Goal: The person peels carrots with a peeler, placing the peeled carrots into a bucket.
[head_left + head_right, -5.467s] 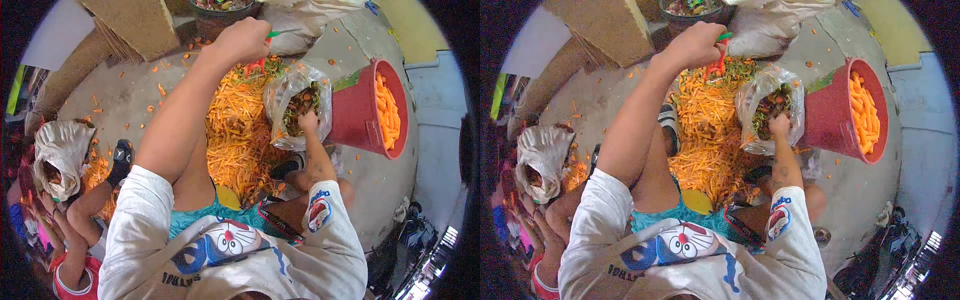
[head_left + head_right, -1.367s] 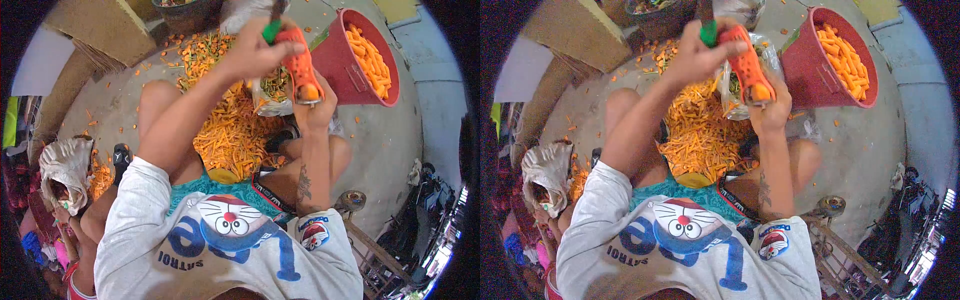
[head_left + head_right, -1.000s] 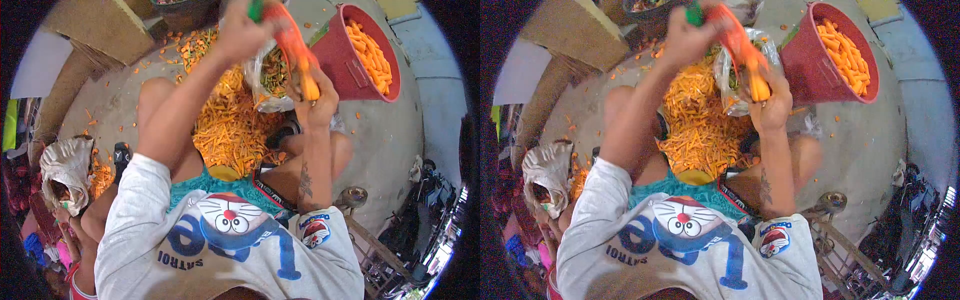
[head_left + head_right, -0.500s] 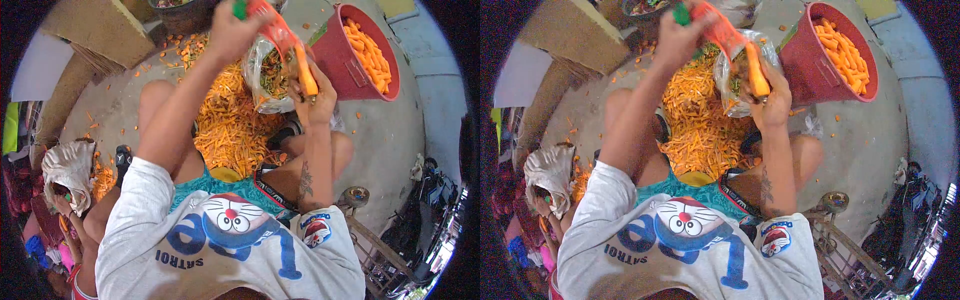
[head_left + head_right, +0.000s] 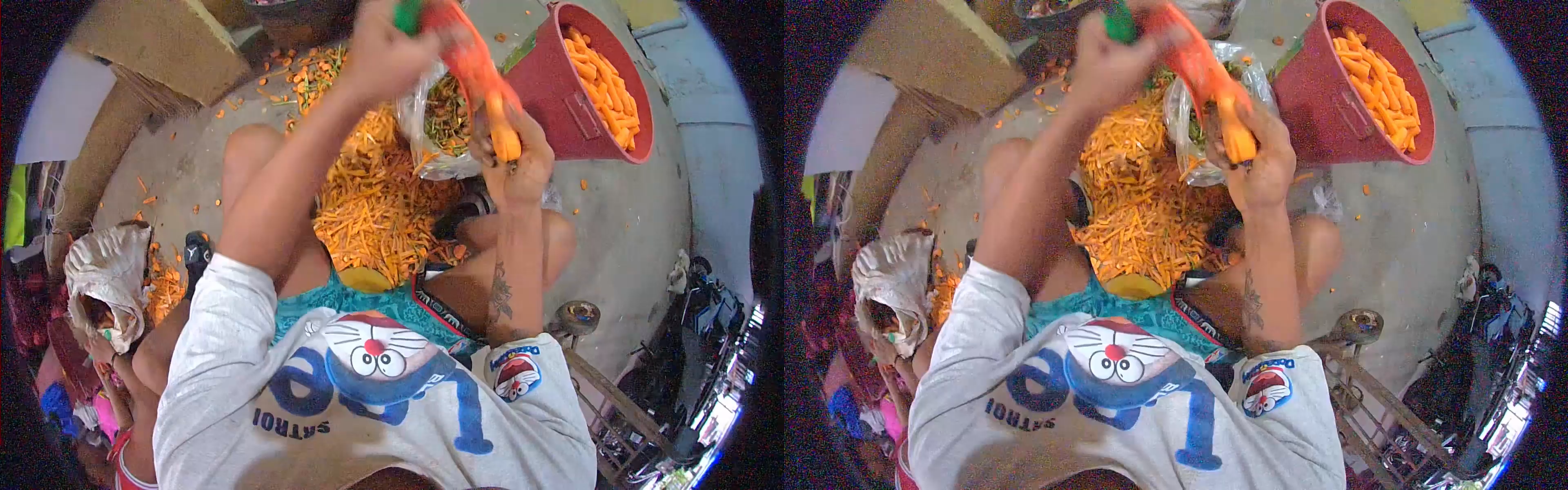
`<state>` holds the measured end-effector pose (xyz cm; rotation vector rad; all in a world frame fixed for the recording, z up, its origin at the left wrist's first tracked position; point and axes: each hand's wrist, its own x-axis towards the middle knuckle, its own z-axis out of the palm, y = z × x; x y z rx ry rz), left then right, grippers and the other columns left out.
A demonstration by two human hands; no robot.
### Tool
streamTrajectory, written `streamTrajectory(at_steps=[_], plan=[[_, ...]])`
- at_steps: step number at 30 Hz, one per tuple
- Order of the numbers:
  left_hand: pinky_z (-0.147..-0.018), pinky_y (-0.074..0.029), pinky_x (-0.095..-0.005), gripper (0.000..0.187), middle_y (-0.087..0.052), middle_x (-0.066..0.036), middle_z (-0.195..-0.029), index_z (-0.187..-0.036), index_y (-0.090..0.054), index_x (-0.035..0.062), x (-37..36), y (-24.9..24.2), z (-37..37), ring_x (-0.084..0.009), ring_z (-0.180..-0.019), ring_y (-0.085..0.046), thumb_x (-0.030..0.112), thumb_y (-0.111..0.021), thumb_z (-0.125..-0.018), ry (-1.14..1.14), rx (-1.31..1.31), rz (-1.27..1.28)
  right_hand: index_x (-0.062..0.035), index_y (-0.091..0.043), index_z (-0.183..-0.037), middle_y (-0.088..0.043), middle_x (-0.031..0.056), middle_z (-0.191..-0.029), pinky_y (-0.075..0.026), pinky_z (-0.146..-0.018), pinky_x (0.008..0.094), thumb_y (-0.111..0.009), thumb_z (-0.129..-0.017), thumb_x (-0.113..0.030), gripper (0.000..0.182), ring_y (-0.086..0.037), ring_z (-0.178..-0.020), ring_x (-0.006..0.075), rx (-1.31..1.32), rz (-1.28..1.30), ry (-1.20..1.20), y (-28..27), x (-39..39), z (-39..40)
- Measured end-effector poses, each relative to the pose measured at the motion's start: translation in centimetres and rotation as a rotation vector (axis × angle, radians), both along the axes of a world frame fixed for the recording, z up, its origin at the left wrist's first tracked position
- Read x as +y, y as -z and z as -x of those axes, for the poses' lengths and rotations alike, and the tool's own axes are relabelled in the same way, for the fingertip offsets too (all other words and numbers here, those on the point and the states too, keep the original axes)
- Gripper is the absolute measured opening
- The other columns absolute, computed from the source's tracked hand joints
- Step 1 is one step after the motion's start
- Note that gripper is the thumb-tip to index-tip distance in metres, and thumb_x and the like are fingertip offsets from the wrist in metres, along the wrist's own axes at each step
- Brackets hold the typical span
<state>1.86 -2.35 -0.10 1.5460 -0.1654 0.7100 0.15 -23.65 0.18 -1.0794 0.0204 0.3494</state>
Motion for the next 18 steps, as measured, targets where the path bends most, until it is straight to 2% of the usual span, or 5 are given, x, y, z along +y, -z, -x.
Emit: streamTrajectory(at_steps=[3, 7, 12, 15, 18], plan=[[-0.061, -0.054, -0.0298, 0.012, -0.067, -0.002, -0.079, -0.091, -0.063, 0.0025, 3.3, -2.1, -0.2, -0.0117, -0.066, -0.065, 0.012, -0.069, -0.095, -0.104, 0.092, 0.023, 0.0085, -0.054, -0.136, -0.065, 0.0083, -0.102, -0.043, -0.054, 0.0248, -0.048, -0.103, -0.026, 0.048, -0.059, -0.069, 0.0128, -0.089, -0.175, -0.321, -0.1, -0.5, -0.5], [-0.074, -0.055, -0.0430, 0.025, -0.071, -0.022, -0.089, -0.105, -0.067, 0.0012, 2.2, 0.8, -0.3, -0.0362, -0.081, -0.071, 0.020, -0.069, -0.088, -0.391, 0.218, -0.625, 0.0050, -0.056, -0.131, -0.061, 0.0058, -0.090, -0.037, -0.049, 0.0213, -0.048, -0.104, -0.026, 0.042, -0.051, -0.061, 0.0087, 0.047, -0.172, -0.286, -0.3, -1.1, -1.9], [-0.081, -0.055, -0.0486, 0.032, -0.069, -0.028, -0.091, -0.106, -0.066, -0.0005, -1.8, -2.2, 3.1, -0.0441, -0.091, -0.069, 0.021, -0.068, -0.083, 0.125, 0.338, -0.845, 0.0032, -0.057, -0.126, -0.059, 0.0048, -0.086, -0.032, -0.047, 0.0188, -0.046, -0.105, -0.026, 0.037, -0.044, -0.057, 0.0055, 0.152, -0.202, -0.295, 0.6, -1.8, -2.3], [-0.080, -0.054, -0.0501, 0.032, -0.069, -0.030, -0.091, -0.106, -0.066, -0.0016, -0.2, 1.3, 0.4, -0.0466, -0.090, -0.068, 0.021, -0.068, -0.084, 0.219, 0.691, -1.045, 0.0026, -0.052, -0.134, -0.060, 0.0056, -0.093, -0.035, -0.051, 0.0173, -0.049, -0.106, -0.026, 0.040, -0.048, -0.064, 0.0055, 0.061, -0.271, -0.469, 0.0, -1.6, -1.1], [-0.081, -0.054, -0.0502, 0.032, -0.068, -0.030, -0.093, -0.105, -0.065, -0.0044, 0.1, 2.0, 0.3, -0.0470, -0.090, -0.067, 0.019, -0.067, -0.084, 0.134, 0.624, -0.929, 0.0020, -0.053, -0.133, -0.061, 0.0048, -0.095, -0.040, -0.056, 0.0197, -0.052, -0.106, -0.029, 0.041, -0.053, -0.071, 0.0066, -0.285, 0.065, -0.225, -1.2, 0.0, -0.4]])
